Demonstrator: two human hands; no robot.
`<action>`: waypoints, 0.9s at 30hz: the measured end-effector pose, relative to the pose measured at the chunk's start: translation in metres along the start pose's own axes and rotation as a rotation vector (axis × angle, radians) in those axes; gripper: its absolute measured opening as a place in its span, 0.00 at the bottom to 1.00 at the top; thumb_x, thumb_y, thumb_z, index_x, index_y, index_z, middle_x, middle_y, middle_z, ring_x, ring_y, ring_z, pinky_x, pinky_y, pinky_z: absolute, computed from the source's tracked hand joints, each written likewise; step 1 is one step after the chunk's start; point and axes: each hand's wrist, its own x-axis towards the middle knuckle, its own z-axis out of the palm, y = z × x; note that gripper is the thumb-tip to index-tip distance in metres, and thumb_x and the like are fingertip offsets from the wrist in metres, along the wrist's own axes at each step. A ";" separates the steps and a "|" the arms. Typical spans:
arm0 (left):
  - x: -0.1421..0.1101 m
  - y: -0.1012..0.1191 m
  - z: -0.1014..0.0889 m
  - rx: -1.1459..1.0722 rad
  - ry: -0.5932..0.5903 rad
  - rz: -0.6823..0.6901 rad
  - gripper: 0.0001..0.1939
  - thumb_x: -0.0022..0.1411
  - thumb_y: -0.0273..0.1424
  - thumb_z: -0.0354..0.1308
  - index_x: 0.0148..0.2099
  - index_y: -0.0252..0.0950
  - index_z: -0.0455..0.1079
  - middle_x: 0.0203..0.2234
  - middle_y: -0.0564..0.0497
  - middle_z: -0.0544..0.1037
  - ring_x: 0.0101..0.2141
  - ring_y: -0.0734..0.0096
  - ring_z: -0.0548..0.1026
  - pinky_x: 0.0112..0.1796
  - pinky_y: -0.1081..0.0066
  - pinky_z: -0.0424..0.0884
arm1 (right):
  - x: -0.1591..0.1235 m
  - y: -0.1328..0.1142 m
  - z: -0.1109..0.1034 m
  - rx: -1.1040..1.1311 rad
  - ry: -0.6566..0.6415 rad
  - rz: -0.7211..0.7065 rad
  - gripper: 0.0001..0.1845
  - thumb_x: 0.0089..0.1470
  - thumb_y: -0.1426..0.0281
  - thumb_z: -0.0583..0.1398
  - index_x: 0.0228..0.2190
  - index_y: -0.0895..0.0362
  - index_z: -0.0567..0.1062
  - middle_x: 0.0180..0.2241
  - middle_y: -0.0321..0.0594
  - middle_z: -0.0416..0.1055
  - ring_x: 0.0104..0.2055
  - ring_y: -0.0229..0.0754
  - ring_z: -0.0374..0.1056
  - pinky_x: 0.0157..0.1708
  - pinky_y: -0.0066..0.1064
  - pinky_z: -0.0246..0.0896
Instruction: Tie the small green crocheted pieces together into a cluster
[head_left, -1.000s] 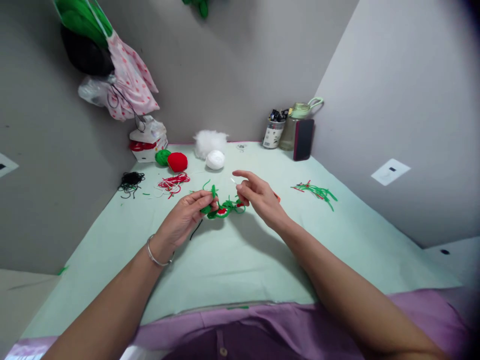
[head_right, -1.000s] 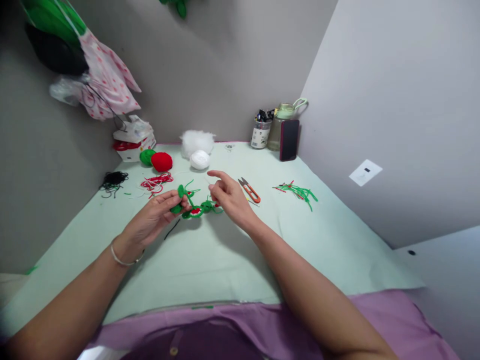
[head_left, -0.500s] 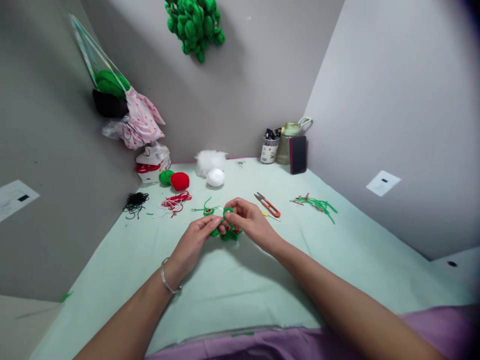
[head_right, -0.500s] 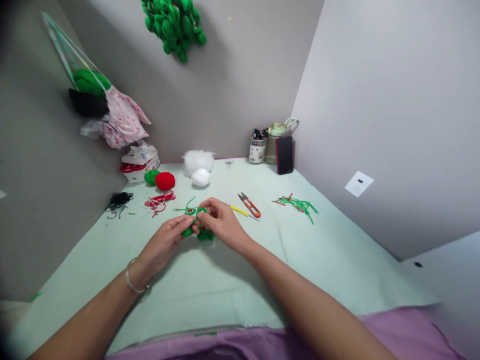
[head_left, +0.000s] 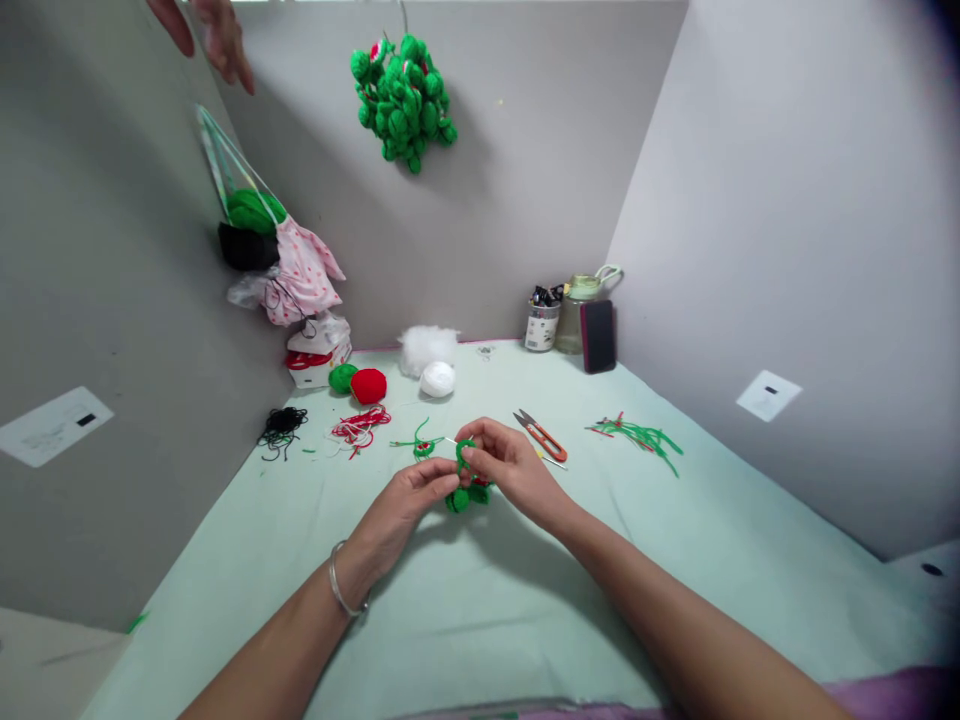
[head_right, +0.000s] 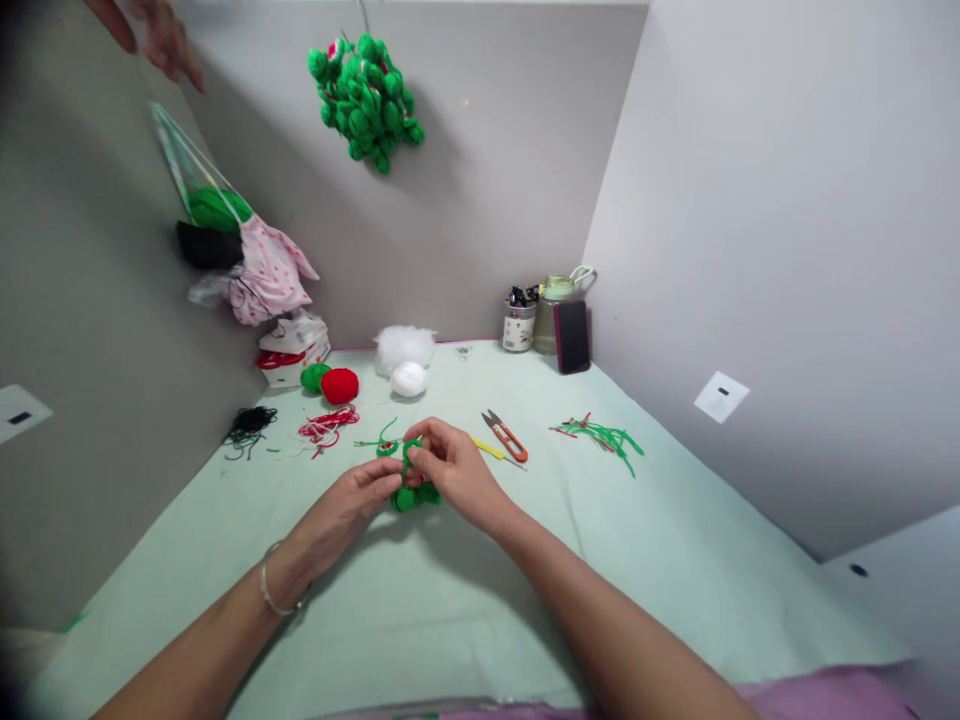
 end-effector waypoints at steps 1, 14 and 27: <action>0.000 0.000 0.001 -0.010 0.006 0.001 0.14 0.64 0.41 0.63 0.39 0.34 0.78 0.35 0.48 0.79 0.39 0.67 0.71 0.43 0.70 0.63 | 0.000 0.000 0.000 -0.009 -0.004 -0.002 0.10 0.54 0.64 0.62 0.36 0.56 0.71 0.23 0.31 0.66 0.27 0.38 0.69 0.27 0.30 0.58; 0.001 0.001 0.003 -0.087 0.067 0.009 0.15 0.45 0.36 0.75 0.28 0.34 0.74 0.28 0.52 0.76 0.33 0.70 0.69 0.39 0.71 0.60 | 0.002 0.008 0.005 -0.086 0.023 0.036 0.12 0.52 0.62 0.62 0.35 0.57 0.72 0.22 0.30 0.62 0.24 0.35 0.59 0.25 0.29 0.54; -0.002 0.001 -0.002 -0.055 0.017 -0.026 0.15 0.62 0.39 0.64 0.45 0.35 0.81 0.38 0.45 0.82 0.40 0.66 0.75 0.45 0.70 0.65 | 0.003 0.008 -0.010 -0.084 -0.032 0.067 0.16 0.54 0.59 0.64 0.38 0.58 0.72 0.24 0.32 0.67 0.25 0.35 0.60 0.27 0.30 0.55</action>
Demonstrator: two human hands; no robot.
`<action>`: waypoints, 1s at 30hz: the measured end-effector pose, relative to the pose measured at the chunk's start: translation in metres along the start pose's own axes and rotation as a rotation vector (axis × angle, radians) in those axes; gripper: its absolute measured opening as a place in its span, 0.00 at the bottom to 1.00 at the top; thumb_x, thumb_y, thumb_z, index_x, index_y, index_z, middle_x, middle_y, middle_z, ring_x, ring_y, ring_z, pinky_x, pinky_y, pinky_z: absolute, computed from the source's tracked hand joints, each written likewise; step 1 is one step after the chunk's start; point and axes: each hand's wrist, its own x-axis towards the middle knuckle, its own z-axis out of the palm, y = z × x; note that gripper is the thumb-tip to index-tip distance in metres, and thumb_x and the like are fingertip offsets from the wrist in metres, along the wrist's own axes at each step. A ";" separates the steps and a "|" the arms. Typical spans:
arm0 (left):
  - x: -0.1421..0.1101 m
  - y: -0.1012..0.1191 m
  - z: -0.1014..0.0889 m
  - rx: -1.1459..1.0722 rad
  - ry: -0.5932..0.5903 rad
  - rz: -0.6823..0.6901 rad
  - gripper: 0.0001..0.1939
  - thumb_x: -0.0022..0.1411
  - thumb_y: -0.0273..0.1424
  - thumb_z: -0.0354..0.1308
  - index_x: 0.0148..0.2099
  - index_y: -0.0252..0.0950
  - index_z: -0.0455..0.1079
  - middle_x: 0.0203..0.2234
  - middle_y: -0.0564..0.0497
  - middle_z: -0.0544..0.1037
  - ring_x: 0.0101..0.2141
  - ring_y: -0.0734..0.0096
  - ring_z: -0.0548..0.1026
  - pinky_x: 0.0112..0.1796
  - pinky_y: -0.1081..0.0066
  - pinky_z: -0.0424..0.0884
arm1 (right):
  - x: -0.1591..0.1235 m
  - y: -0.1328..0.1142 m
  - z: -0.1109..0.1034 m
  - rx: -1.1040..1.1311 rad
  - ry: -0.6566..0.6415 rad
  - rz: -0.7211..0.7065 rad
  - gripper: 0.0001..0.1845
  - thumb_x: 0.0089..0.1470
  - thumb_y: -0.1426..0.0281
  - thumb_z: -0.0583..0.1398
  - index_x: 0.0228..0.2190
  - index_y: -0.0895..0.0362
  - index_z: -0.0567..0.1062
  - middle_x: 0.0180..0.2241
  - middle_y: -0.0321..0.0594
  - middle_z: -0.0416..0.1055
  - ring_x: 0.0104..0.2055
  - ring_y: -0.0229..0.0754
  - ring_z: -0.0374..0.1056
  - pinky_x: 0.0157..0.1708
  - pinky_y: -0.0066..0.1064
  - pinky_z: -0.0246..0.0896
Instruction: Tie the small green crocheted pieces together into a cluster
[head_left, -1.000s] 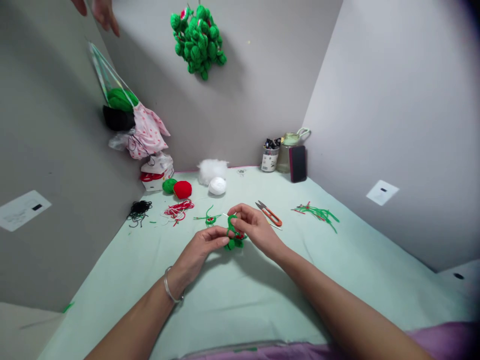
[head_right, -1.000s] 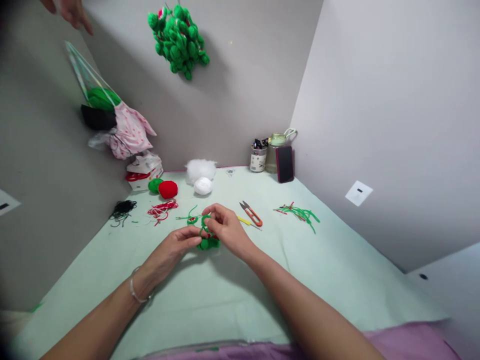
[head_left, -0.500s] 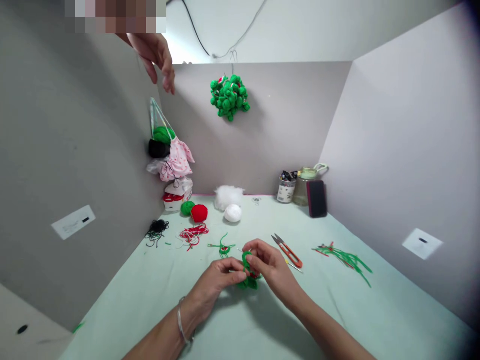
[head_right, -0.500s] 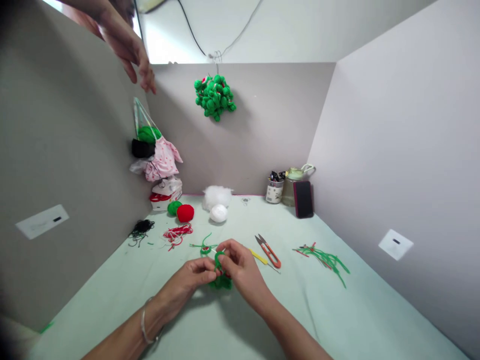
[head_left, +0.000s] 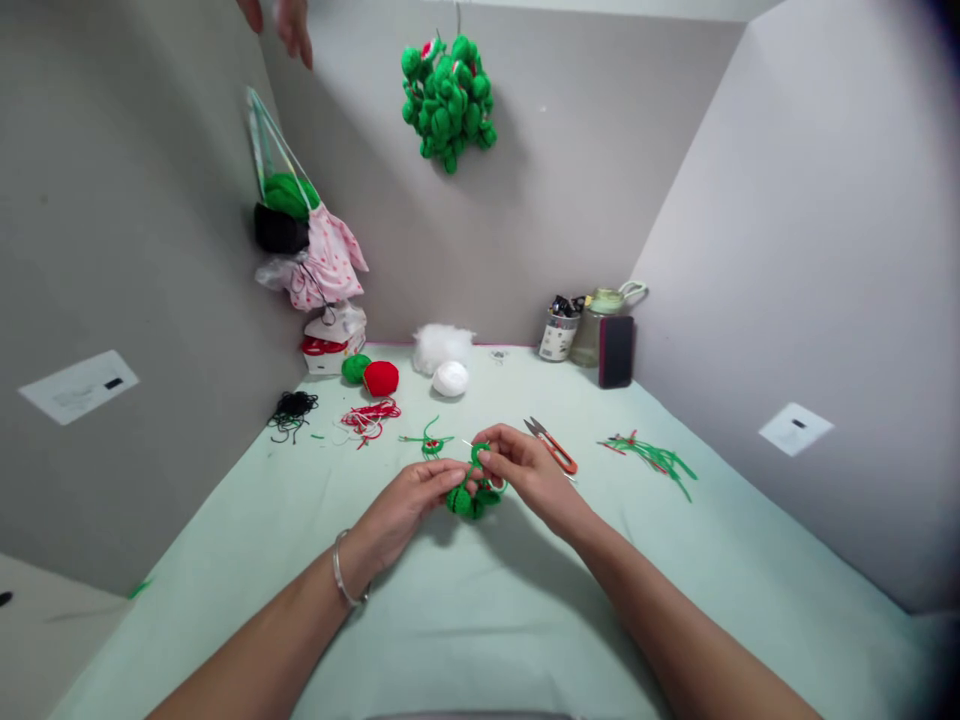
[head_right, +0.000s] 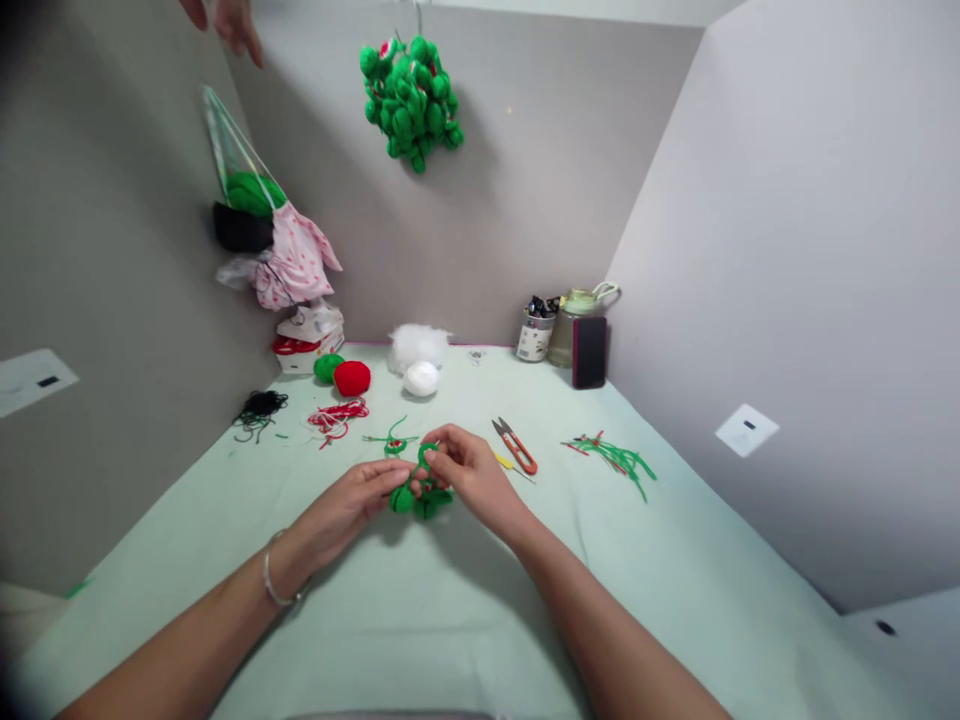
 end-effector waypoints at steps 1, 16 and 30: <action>0.000 0.001 0.000 0.003 -0.003 -0.003 0.15 0.62 0.39 0.64 0.46 0.35 0.81 0.39 0.45 0.82 0.41 0.66 0.75 0.46 0.69 0.65 | 0.000 0.000 0.000 0.007 -0.005 -0.003 0.16 0.54 0.59 0.64 0.38 0.58 0.72 0.24 0.33 0.68 0.25 0.35 0.60 0.28 0.30 0.56; -0.001 0.002 -0.003 -0.016 -0.007 0.004 0.15 0.64 0.41 0.62 0.43 0.34 0.80 0.38 0.46 0.82 0.39 0.67 0.76 0.46 0.69 0.67 | -0.002 -0.008 0.001 0.085 0.058 -0.041 0.17 0.51 0.57 0.67 0.32 0.57 0.73 0.20 0.30 0.67 0.23 0.34 0.60 0.27 0.30 0.56; -0.002 0.003 -0.004 0.021 0.012 -0.032 0.14 0.59 0.37 0.67 0.46 0.36 0.80 0.42 0.45 0.82 0.44 0.62 0.76 0.47 0.66 0.67 | 0.001 -0.003 -0.006 0.120 0.114 0.033 0.18 0.51 0.59 0.67 0.37 0.59 0.76 0.23 0.32 0.68 0.26 0.34 0.63 0.30 0.30 0.58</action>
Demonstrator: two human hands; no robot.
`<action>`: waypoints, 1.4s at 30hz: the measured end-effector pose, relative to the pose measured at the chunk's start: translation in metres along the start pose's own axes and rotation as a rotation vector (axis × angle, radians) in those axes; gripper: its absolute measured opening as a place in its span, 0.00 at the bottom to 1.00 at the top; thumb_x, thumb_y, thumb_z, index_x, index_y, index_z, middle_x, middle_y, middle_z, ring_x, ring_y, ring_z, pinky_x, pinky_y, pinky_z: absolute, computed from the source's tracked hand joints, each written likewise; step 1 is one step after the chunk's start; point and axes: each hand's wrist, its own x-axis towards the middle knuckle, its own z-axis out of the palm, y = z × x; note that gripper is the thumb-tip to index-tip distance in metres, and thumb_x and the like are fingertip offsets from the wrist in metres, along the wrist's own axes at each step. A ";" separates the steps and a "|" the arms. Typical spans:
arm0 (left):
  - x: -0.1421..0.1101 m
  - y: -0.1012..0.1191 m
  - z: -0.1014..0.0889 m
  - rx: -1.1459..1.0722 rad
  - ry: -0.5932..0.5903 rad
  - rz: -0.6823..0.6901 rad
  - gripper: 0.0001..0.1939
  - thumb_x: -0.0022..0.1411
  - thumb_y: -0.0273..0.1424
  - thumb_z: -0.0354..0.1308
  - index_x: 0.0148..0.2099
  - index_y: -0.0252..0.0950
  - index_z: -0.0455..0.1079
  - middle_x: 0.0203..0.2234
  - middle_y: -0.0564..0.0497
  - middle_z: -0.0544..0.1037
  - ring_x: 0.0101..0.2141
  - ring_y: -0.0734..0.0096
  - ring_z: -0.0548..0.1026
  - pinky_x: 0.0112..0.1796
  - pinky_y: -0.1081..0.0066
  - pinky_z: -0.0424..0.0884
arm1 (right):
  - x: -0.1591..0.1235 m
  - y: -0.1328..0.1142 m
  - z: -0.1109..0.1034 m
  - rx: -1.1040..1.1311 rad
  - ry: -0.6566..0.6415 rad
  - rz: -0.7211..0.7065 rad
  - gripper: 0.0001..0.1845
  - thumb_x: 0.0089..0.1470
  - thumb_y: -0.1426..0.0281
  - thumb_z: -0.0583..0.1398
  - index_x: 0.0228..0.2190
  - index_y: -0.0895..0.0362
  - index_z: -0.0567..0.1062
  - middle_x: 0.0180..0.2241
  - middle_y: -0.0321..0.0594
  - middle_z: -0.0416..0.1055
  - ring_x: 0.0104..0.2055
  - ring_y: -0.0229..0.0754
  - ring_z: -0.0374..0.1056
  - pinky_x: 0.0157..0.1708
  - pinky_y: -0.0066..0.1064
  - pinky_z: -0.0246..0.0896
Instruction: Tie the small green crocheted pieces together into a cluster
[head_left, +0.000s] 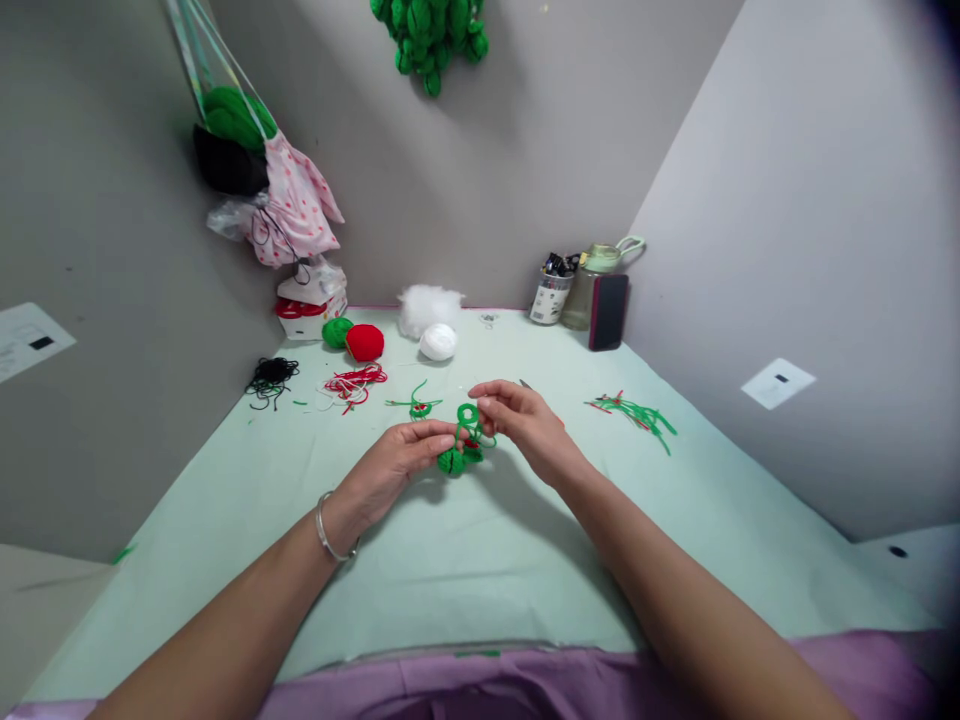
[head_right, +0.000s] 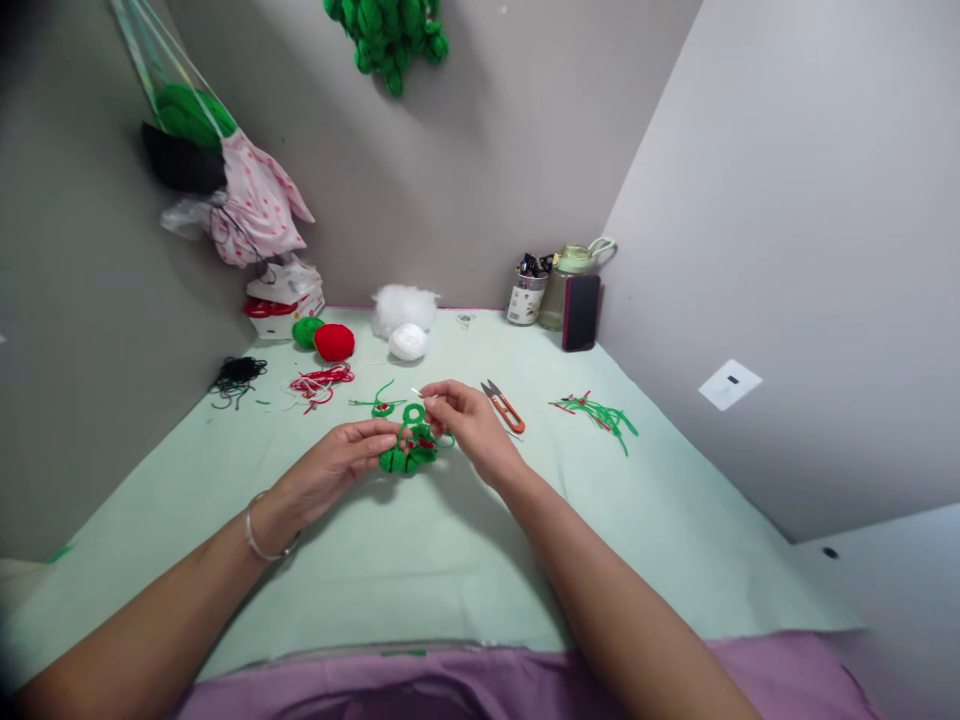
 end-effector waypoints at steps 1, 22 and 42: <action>0.000 0.000 0.000 -0.007 0.011 0.003 0.15 0.59 0.38 0.67 0.46 0.36 0.80 0.42 0.45 0.83 0.45 0.62 0.76 0.48 0.65 0.67 | 0.001 0.000 -0.002 0.048 0.017 0.013 0.18 0.49 0.60 0.68 0.37 0.59 0.76 0.25 0.32 0.70 0.26 0.34 0.63 0.30 0.30 0.59; 0.002 -0.002 -0.002 -0.031 0.076 0.092 0.13 0.60 0.35 0.67 0.47 0.39 0.81 0.44 0.47 0.84 0.44 0.65 0.79 0.50 0.66 0.68 | -0.006 -0.008 0.007 0.044 -0.013 -0.022 0.12 0.49 0.60 0.68 0.30 0.57 0.81 0.27 0.37 0.75 0.28 0.37 0.66 0.32 0.31 0.64; 0.003 -0.005 -0.004 0.022 0.062 0.090 0.18 0.60 0.35 0.67 0.52 0.38 0.80 0.43 0.45 0.83 0.43 0.65 0.78 0.48 0.68 0.68 | -0.005 0.001 0.013 -0.049 0.023 -0.061 0.11 0.47 0.62 0.69 0.28 0.58 0.80 0.22 0.35 0.71 0.25 0.35 0.59 0.27 0.29 0.56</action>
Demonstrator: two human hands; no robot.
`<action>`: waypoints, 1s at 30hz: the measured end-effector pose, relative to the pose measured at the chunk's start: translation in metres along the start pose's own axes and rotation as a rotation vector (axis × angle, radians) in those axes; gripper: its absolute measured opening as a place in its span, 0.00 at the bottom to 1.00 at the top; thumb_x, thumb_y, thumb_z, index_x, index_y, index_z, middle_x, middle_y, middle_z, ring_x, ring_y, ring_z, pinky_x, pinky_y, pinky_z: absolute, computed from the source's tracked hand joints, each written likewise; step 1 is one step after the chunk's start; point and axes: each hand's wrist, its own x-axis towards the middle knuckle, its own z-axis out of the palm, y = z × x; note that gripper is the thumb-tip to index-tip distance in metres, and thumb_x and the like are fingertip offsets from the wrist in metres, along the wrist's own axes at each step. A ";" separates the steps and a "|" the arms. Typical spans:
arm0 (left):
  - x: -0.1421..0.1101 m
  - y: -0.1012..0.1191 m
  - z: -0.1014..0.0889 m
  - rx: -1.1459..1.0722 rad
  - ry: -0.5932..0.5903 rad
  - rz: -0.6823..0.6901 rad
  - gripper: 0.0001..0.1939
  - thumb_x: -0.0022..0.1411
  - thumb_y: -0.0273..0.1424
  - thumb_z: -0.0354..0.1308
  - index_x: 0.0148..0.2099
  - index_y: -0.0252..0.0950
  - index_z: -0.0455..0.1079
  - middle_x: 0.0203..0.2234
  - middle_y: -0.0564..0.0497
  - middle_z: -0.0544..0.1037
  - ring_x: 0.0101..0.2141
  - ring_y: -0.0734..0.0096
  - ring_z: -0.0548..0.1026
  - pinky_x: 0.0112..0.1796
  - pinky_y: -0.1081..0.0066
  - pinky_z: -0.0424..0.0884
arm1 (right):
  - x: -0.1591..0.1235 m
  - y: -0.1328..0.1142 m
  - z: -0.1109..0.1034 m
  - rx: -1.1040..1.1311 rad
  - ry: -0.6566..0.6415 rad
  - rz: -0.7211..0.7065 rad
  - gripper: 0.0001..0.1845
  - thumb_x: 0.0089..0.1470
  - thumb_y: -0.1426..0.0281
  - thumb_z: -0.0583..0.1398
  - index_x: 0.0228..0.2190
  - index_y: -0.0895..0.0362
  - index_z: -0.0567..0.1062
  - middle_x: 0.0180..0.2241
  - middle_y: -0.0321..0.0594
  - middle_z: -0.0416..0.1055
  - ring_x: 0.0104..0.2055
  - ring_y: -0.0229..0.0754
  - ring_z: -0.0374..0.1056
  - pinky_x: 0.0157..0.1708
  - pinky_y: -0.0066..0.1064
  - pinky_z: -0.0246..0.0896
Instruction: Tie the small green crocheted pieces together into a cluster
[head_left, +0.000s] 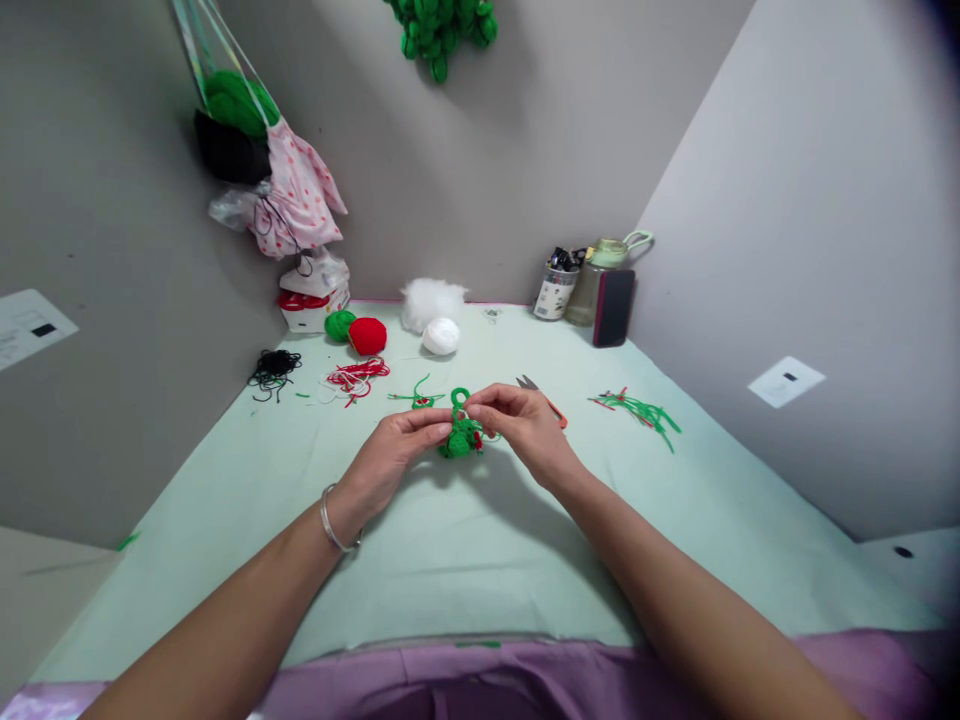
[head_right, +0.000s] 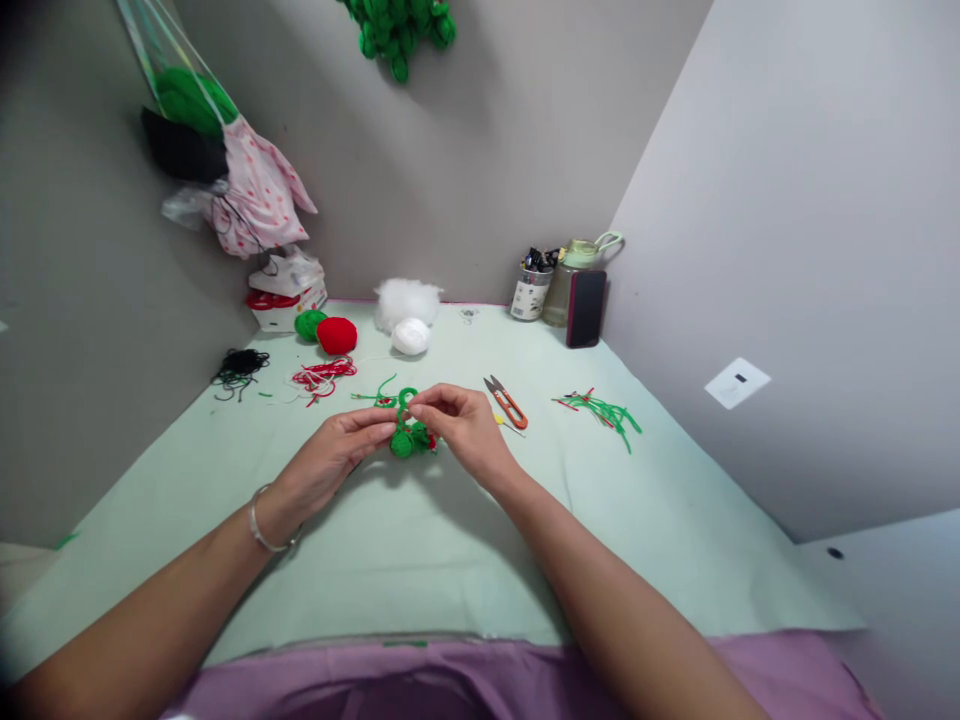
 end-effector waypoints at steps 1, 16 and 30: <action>0.000 0.000 0.000 -0.001 -0.001 0.000 0.18 0.60 0.35 0.67 0.52 0.38 0.79 0.43 0.45 0.83 0.43 0.65 0.78 0.48 0.67 0.68 | 0.000 0.000 0.000 -0.007 0.002 -0.007 0.11 0.47 0.63 0.69 0.28 0.58 0.80 0.22 0.35 0.71 0.25 0.35 0.59 0.26 0.29 0.55; 0.001 0.000 0.000 -0.012 0.017 -0.004 0.15 0.59 0.36 0.68 0.48 0.38 0.81 0.40 0.47 0.84 0.43 0.66 0.77 0.49 0.68 0.68 | -0.001 0.004 0.000 -0.105 0.026 -0.102 0.09 0.51 0.64 0.67 0.29 0.59 0.80 0.23 0.35 0.69 0.25 0.34 0.60 0.25 0.28 0.55; 0.000 0.001 0.001 -0.060 0.059 -0.016 0.14 0.55 0.37 0.71 0.43 0.38 0.83 0.37 0.48 0.84 0.40 0.67 0.77 0.51 0.65 0.68 | -0.004 0.005 0.003 -0.255 0.068 -0.275 0.06 0.55 0.68 0.65 0.29 0.56 0.81 0.29 0.37 0.71 0.27 0.34 0.63 0.26 0.28 0.59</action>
